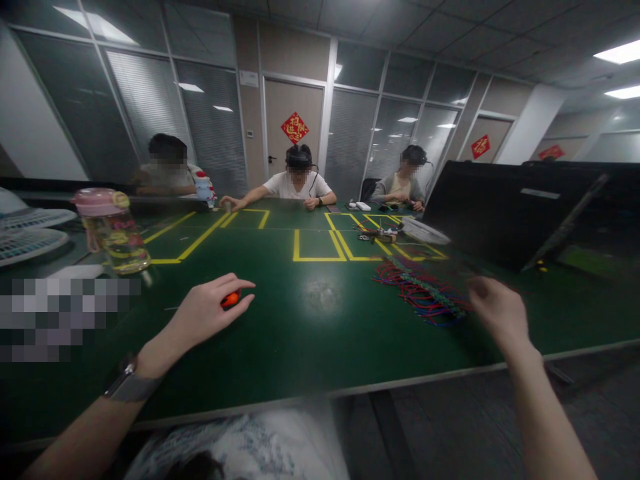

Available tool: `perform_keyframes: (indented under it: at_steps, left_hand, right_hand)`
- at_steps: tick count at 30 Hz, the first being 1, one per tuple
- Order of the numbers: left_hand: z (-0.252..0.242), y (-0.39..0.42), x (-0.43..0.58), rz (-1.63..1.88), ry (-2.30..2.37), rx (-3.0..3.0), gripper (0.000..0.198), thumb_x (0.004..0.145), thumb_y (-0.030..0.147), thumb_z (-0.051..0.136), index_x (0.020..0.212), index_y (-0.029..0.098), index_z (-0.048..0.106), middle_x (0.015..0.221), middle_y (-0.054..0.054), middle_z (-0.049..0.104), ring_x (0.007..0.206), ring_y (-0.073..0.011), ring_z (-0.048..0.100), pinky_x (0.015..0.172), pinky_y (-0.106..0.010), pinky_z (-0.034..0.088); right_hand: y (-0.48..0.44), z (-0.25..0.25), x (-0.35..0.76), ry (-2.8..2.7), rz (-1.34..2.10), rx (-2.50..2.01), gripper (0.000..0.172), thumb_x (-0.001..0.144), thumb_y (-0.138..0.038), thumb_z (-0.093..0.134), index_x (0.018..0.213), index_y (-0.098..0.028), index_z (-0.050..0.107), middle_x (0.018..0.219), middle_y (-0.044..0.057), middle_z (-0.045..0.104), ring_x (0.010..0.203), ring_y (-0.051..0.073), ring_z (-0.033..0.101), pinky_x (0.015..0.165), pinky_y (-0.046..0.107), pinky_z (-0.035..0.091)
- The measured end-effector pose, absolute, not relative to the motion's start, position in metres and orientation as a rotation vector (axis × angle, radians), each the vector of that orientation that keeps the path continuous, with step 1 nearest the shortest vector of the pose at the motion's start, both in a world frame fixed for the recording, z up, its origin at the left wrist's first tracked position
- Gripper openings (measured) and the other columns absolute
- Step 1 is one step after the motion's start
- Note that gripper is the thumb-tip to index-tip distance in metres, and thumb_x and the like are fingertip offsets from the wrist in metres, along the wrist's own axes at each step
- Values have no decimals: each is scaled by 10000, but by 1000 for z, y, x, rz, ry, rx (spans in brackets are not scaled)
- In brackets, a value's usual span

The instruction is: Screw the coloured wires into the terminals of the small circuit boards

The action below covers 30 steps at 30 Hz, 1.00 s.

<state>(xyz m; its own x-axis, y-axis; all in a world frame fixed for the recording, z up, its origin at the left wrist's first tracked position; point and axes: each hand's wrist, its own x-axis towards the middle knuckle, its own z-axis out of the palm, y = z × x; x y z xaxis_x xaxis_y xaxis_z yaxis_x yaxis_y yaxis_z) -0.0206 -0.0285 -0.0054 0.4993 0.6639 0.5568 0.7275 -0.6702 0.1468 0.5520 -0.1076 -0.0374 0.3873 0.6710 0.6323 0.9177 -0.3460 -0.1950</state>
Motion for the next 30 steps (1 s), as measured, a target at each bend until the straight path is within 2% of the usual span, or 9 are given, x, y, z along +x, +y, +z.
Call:
perform_keyframes:
  at_steps: [2,5,8,13,17,21,27,30]
  left_hand:
    - [-5,-29,-21,-907,-1226,-2631,292,912,403,493,1027,207,675,913,-32,661,722,-157,645,677,-287,506]
    - [-6,-29,-21,-936,-1216,-2629,279,916,381,494,1021,201,679,905,-31,671,729,-152,646,684,-278,510]
    - [-6,-28,-22,-968,-1190,-2621,269,916,366,498,1011,194,682,884,-31,685,721,-143,649,659,-253,507]
    - [-6,-28,-22,-992,-1170,-2607,248,911,340,507,980,191,693,849,-28,702,715,-147,660,652,-257,500]
    - [-7,-30,-20,-997,-1150,-2605,233,910,326,509,955,195,697,846,-28,709,721,-149,666,662,-257,500]
    - [-7,-30,-19,-987,-1140,-2599,237,911,325,504,931,193,700,833,-30,709,711,-150,666,653,-254,498]
    - [-7,-30,-20,-965,-1144,-2610,255,920,338,492,934,190,699,831,-32,707,697,-147,655,663,-260,503]
    - [-7,-31,-19,-957,-1152,-2625,254,921,332,490,938,187,698,843,-34,709,712,-152,660,672,-265,505]
  right_hand:
    - [-88,-24,532,-1352,-660,-1967,350,762,-338,436,920,-149,683,951,152,723,815,271,679,754,352,507]
    - [-49,-8,498,-1383,-574,-1804,369,816,-326,450,972,-96,693,979,176,721,851,253,671,806,333,506]
    - [-4,0,474,-1453,-517,-1809,356,843,-269,435,993,-101,711,1019,155,725,896,229,669,829,297,501]
    - [51,-5,469,-1578,-361,-1990,358,776,-119,468,1005,-96,742,993,151,746,954,272,681,875,321,491]
    - [65,-13,477,-1653,-235,-2161,322,755,-175,587,1031,-111,740,1033,170,737,996,315,674,882,343,496]
    - [68,-20,482,-1697,-131,-2307,324,779,-180,580,1059,-128,732,1033,170,735,1003,305,676,882,352,500]
    - [72,-27,487,-1753,-61,-2398,466,773,-107,520,1205,-189,674,1146,132,705,1037,278,666,876,332,500]
    - [73,-27,487,-1773,-52,-2412,494,764,-105,507,1215,-219,671,1176,111,696,1037,273,666,863,325,503]
